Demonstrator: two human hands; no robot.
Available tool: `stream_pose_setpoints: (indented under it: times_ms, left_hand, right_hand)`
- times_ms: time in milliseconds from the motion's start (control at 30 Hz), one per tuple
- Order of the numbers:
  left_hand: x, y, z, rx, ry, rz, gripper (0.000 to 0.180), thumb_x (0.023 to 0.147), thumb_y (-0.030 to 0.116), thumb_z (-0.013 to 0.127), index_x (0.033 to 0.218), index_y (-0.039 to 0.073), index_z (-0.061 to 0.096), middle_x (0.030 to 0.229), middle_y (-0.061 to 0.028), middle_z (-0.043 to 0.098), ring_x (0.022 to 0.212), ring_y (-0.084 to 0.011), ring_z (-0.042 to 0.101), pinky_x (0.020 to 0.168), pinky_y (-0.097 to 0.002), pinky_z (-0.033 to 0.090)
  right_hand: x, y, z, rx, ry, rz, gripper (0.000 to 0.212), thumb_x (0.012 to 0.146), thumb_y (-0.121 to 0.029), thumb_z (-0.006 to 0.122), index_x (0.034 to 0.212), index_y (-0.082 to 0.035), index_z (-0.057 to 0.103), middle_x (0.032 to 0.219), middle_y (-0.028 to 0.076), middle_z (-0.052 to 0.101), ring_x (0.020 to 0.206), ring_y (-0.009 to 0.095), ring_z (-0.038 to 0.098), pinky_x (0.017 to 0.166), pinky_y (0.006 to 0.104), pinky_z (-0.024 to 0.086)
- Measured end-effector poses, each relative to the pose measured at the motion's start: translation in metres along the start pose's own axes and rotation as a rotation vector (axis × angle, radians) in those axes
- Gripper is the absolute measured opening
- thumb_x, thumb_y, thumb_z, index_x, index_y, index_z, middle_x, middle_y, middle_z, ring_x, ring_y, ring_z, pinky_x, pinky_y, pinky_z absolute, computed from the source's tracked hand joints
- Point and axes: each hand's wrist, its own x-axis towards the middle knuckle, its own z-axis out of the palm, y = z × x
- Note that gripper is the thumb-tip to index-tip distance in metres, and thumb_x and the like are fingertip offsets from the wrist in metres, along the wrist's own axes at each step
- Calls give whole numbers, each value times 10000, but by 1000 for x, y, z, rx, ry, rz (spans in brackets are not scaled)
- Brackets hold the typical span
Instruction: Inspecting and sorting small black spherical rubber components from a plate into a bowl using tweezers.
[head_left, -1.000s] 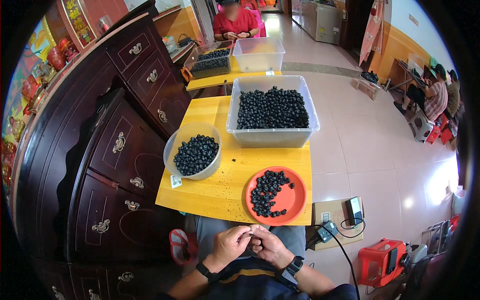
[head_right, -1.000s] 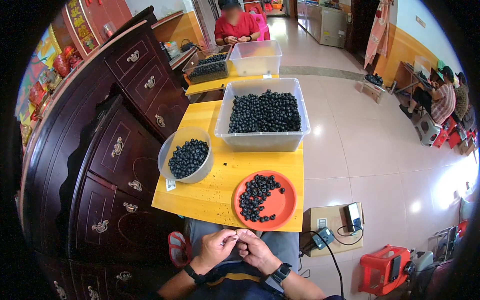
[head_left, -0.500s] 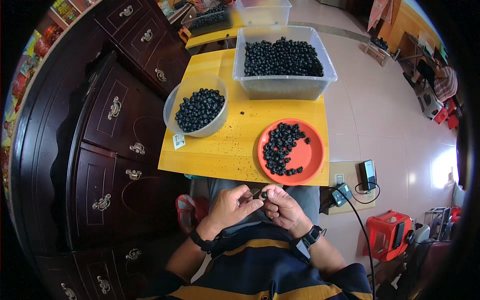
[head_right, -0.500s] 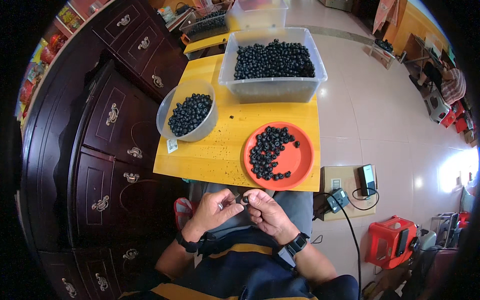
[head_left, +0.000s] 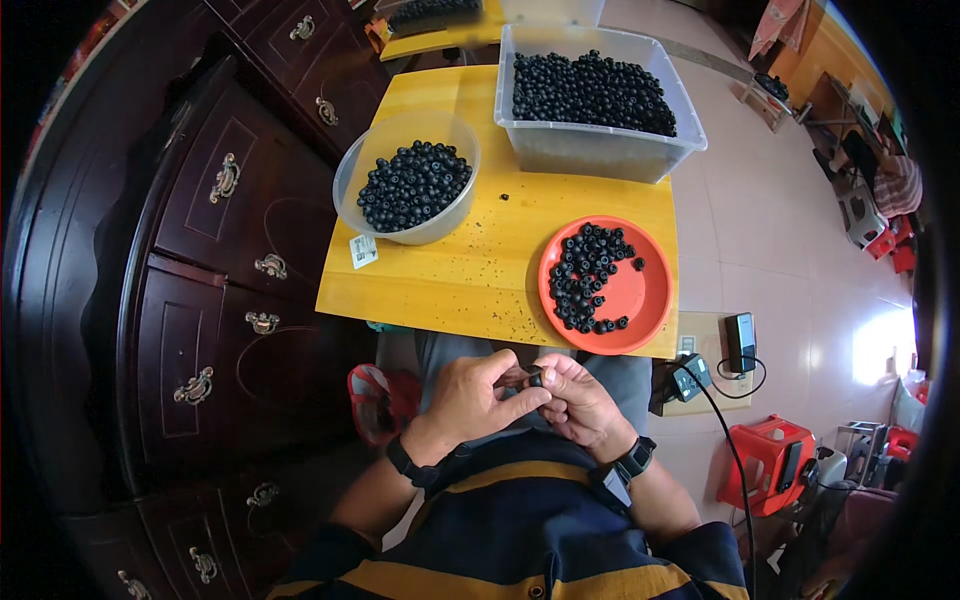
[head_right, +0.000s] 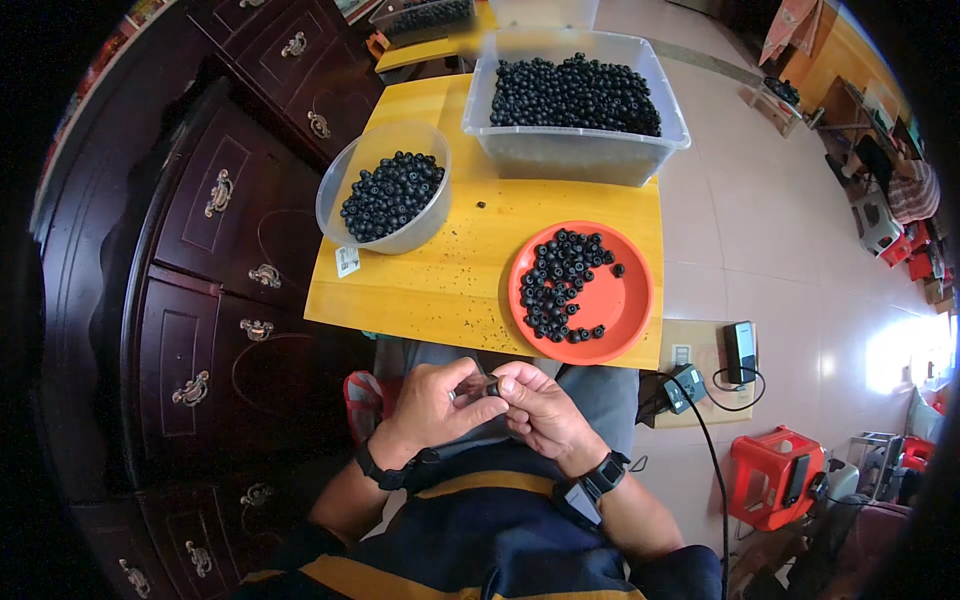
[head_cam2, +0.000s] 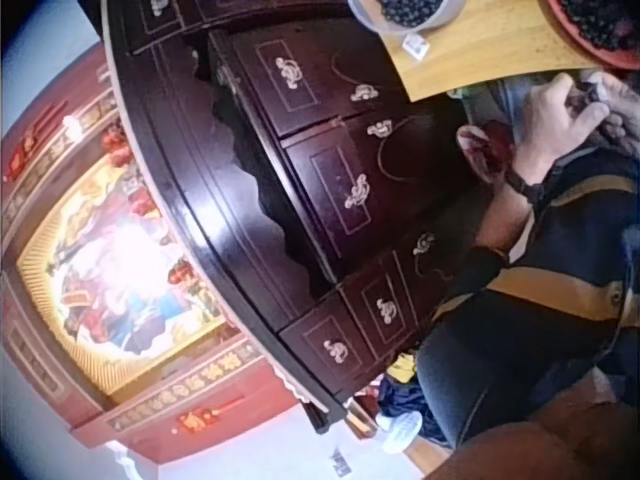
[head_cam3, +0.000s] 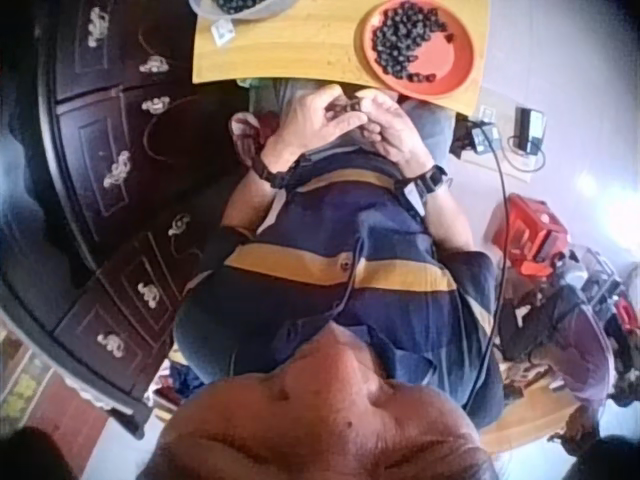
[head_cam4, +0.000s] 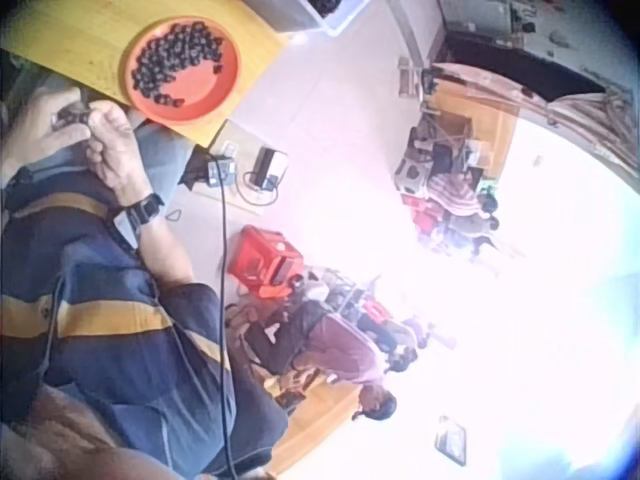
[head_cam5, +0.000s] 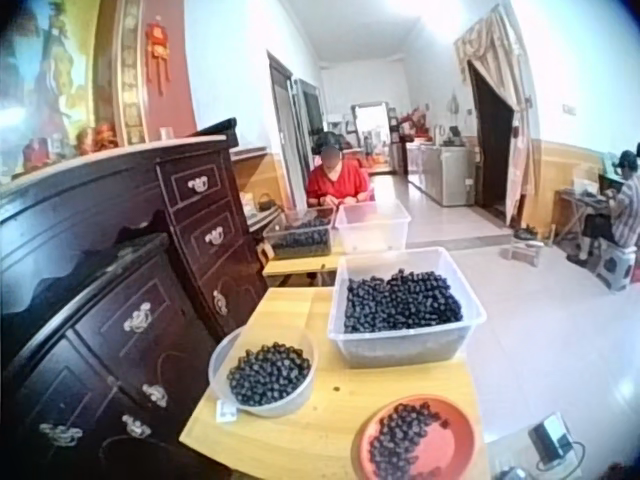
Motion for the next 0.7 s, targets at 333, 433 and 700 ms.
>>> stream_pose_setpoints:
  times_ms: [333,433,700]
  left_hand:
    - [4,-1,-2,61,-27,-18,443,851,438,770,730,51,592,639,-103,653,570,-283,664,499,-364,483]
    - [3,-7,2,59,-14,9,436,874,430,748,724,52,591,626,-106,641,556,-288,655,492,-373,477]
    - [-2,-10,5,-42,-27,3,370,877,339,775,774,26,607,646,-135,647,551,-267,659,504,-339,469]
  right_hand:
    - [4,-1,0,-38,-24,-21,134,985,-183,658,1092,-104,644,831,-40,614,571,11,456,469,149,370]
    - [6,2,-2,-22,-10,-37,128,984,-179,659,1085,-102,648,833,-36,619,568,9,454,470,147,375]
    - [4,5,-2,10,6,-37,129,984,-189,661,1074,-97,649,840,-30,624,569,7,453,473,146,373]
